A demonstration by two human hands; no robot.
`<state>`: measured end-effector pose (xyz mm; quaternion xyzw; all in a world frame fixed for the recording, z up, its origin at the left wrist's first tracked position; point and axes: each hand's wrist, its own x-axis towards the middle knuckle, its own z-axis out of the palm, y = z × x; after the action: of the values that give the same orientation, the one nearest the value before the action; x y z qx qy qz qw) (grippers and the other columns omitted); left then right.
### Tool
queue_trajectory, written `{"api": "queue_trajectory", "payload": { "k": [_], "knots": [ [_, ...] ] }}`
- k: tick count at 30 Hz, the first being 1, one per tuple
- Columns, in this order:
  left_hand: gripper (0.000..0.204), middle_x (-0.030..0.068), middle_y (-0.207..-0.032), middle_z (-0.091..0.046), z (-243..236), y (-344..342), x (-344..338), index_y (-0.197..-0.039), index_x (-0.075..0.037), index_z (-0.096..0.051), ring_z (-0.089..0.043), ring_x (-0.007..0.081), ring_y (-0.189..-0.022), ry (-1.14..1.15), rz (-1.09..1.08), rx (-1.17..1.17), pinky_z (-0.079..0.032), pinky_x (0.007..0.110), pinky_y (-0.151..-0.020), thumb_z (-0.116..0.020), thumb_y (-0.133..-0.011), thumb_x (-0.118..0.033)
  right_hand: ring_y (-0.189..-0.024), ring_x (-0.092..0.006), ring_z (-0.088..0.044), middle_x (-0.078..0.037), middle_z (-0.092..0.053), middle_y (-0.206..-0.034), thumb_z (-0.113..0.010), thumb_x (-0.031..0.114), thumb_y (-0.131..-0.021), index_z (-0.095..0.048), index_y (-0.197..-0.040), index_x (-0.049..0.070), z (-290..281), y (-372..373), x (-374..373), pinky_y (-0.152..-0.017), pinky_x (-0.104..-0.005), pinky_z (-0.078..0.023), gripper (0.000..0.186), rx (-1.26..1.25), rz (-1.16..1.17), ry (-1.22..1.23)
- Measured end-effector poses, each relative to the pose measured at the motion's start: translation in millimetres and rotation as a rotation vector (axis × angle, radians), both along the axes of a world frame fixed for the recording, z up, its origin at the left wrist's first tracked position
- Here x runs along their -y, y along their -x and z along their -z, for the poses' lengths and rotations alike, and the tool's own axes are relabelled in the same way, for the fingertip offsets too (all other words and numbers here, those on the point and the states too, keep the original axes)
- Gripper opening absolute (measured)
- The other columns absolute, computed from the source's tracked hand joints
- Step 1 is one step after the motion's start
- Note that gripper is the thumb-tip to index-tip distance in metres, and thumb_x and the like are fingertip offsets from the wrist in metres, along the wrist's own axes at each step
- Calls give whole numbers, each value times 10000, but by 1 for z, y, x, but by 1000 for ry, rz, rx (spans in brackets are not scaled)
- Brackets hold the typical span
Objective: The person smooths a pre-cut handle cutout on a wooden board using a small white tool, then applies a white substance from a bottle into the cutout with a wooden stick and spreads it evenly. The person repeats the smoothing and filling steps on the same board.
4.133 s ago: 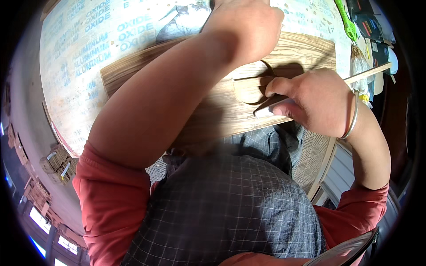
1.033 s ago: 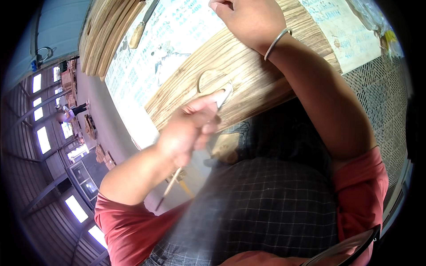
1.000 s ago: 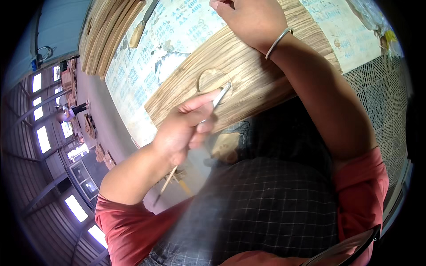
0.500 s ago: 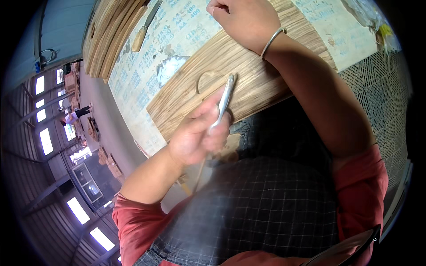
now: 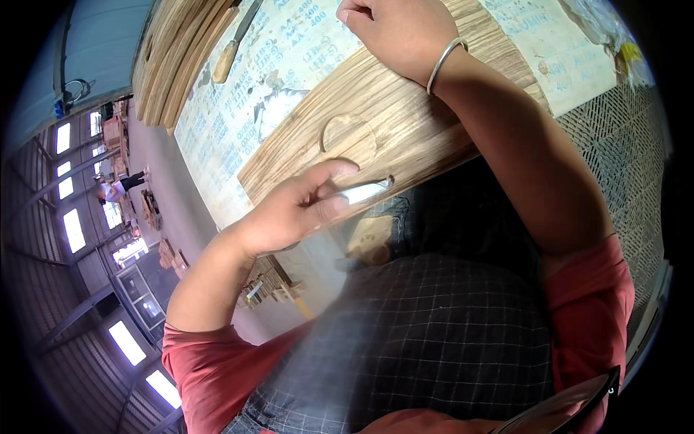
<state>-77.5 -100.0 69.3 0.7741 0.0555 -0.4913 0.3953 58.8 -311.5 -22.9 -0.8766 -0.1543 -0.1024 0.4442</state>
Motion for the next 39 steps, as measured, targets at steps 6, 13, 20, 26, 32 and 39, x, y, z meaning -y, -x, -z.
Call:
{"api": "queue_trajectory", "payload": {
  "k": [6,13,20,26,32,39],
  "knots": [
    [580,108,-1044,-694,-20,0,-8,-1405,-328,-581,-681,260,-744,-517,687,722,-570,357,-664,-697,-873,-128,-922,-387,-645,-184,-687,-944,-540,215,-899,-733,-897,67,8,2,2,-868,-497,-497,244,105,13,-140],
    [580,116,-862,-656,8,18,11,-1373,-296,-619,-641,292,-620,-631,684,915,-550,395,-578,-691,-835,-91,-920,-390,-643,-187,-686,-929,-536,215,-896,-721,-888,64,3,-1,-4,-869,-497,-495,238,-12,1,64],
    [651,132,-765,-611,-12,13,8,-1377,-288,-627,-629,336,-637,-540,612,768,-515,418,-609,-698,-789,-17,-905,-394,-643,-191,-680,-913,-546,227,-888,-715,-877,52,6,0,0,-847,-497,-501,243,20,8,-28],
    [643,170,-864,-642,20,29,21,-1422,-269,-570,-640,302,-599,-596,562,934,-550,393,-541,-685,-826,-59,-897,-396,-642,-189,-677,-909,-544,222,-893,-718,-873,47,2,0,1,-842,-502,-498,248,50,-19,32],
    [630,121,-785,-627,2,27,5,-1398,-229,-600,-618,264,-567,-649,632,869,-537,378,-519,-729,-801,-72,-906,-395,-640,-189,-679,-900,-530,217,-898,-723,-878,54,6,-3,1,-852,-501,-495,254,35,-39,35],
    [609,142,-846,-645,19,23,16,-1386,-245,-608,-649,298,-626,-554,566,991,-541,411,-545,-683,-811,-60,-879,-383,-651,-179,-685,-880,-536,238,-912,-740,-891,72,9,-2,-1,-833,-489,-503,264,81,2,38]
  ]
}}
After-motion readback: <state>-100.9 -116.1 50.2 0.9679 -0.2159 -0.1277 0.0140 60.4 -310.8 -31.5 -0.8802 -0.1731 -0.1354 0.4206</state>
